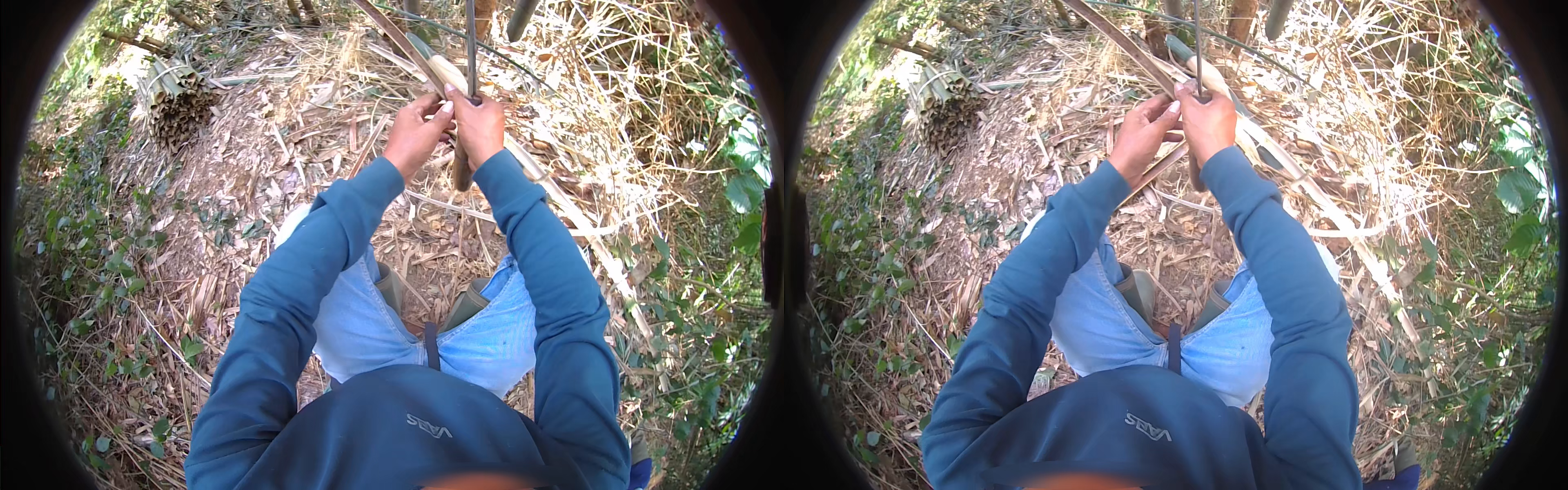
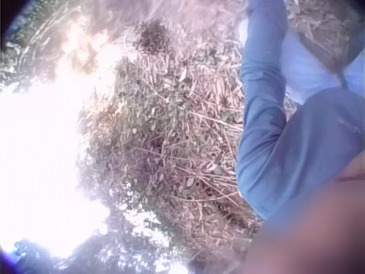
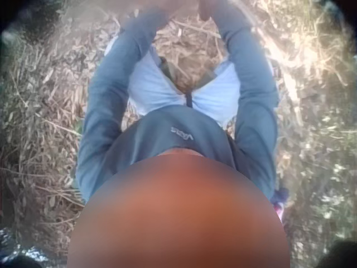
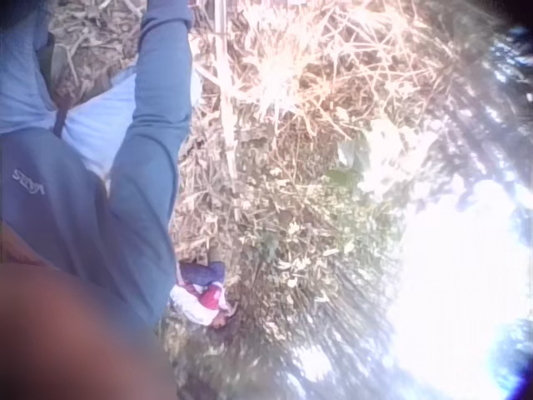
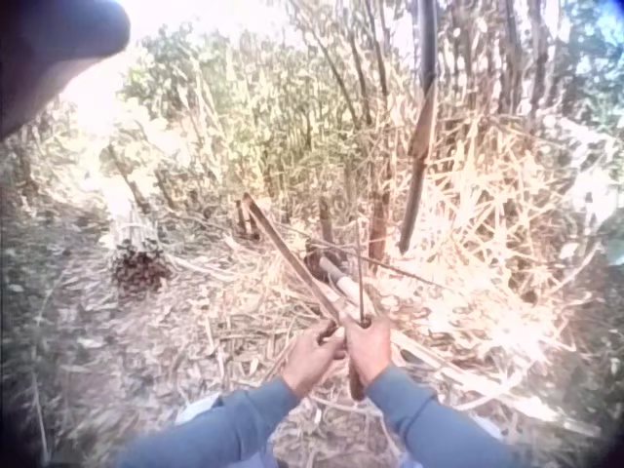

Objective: The person sits on the ground and uses a machete to split and trim bamboo strips. After processing several pieces, the person stands and lifts a bundle of bamboo.

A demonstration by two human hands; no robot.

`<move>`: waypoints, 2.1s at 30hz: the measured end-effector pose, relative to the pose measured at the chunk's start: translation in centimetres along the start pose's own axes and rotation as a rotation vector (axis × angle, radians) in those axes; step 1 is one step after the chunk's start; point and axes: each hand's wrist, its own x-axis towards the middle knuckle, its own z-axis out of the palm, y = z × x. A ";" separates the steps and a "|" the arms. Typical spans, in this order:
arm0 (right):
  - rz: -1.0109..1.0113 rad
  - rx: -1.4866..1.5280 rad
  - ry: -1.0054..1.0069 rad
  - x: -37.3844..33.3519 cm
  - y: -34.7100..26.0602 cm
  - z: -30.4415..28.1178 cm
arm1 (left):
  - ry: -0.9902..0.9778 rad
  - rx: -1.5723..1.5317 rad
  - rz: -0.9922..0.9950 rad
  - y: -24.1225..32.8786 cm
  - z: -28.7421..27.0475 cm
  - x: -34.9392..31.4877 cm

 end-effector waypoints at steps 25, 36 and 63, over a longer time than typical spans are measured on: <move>-0.454 -0.704 -0.253 -3.5 -2.6 -4.7 | 0.200 -0.046 -0.208 3.6 -2.0 -2.5; -0.607 -0.734 -0.094 -0.1 -0.8 -5.4 | 0.079 0.032 -0.093 4.2 -3.1 -3.8; -0.568 -0.780 0.231 4.2 -1.9 -11.9 | -0.157 0.170 -0.098 4.4 -4.2 -4.4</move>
